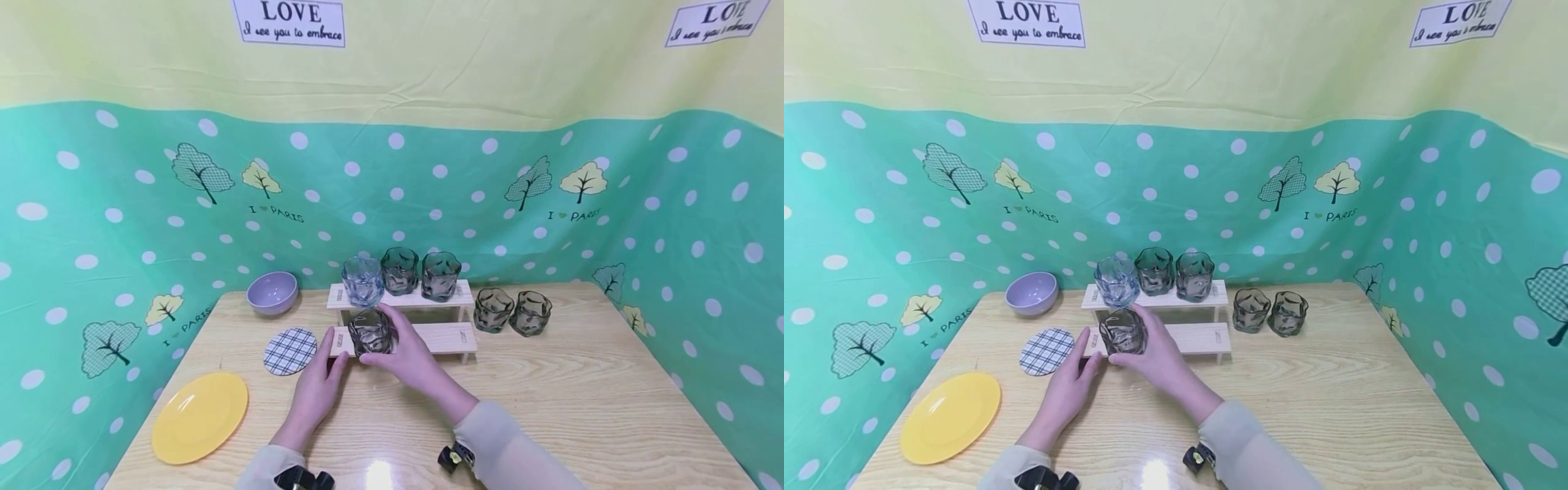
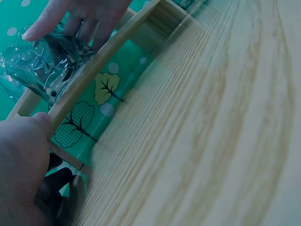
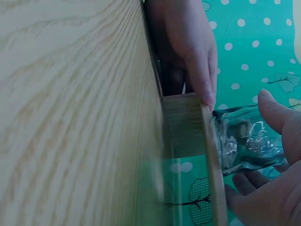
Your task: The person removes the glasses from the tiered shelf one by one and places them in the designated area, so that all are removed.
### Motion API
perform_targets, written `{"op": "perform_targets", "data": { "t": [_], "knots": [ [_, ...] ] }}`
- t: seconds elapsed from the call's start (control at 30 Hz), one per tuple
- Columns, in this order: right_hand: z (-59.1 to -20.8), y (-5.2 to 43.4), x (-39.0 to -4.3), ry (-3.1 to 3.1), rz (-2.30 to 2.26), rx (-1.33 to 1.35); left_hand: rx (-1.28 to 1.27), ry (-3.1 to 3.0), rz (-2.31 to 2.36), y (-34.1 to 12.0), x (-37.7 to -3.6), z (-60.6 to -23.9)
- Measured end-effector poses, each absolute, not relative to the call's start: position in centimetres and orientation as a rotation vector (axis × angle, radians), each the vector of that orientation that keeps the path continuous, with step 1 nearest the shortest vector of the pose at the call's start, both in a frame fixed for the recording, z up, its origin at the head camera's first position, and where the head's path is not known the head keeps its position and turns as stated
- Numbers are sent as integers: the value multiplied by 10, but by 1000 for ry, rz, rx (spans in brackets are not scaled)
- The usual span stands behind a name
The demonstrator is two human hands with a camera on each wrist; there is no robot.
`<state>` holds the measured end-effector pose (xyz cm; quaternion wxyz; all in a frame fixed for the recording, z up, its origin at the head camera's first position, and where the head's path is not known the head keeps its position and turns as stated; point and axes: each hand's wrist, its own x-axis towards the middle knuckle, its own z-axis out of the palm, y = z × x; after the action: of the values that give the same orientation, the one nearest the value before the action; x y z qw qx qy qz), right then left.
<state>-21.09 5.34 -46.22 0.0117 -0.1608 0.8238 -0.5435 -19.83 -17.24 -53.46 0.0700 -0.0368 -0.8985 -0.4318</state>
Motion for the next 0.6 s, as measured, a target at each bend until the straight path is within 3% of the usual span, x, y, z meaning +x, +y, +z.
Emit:
{"op": "perform_targets", "data": {
  "t": [0.6],
  "knots": [
    [-470, 52, -219, 2502, -1781, -506, -119, -2708, -1308, -172, -198, -532]
  ]
}}
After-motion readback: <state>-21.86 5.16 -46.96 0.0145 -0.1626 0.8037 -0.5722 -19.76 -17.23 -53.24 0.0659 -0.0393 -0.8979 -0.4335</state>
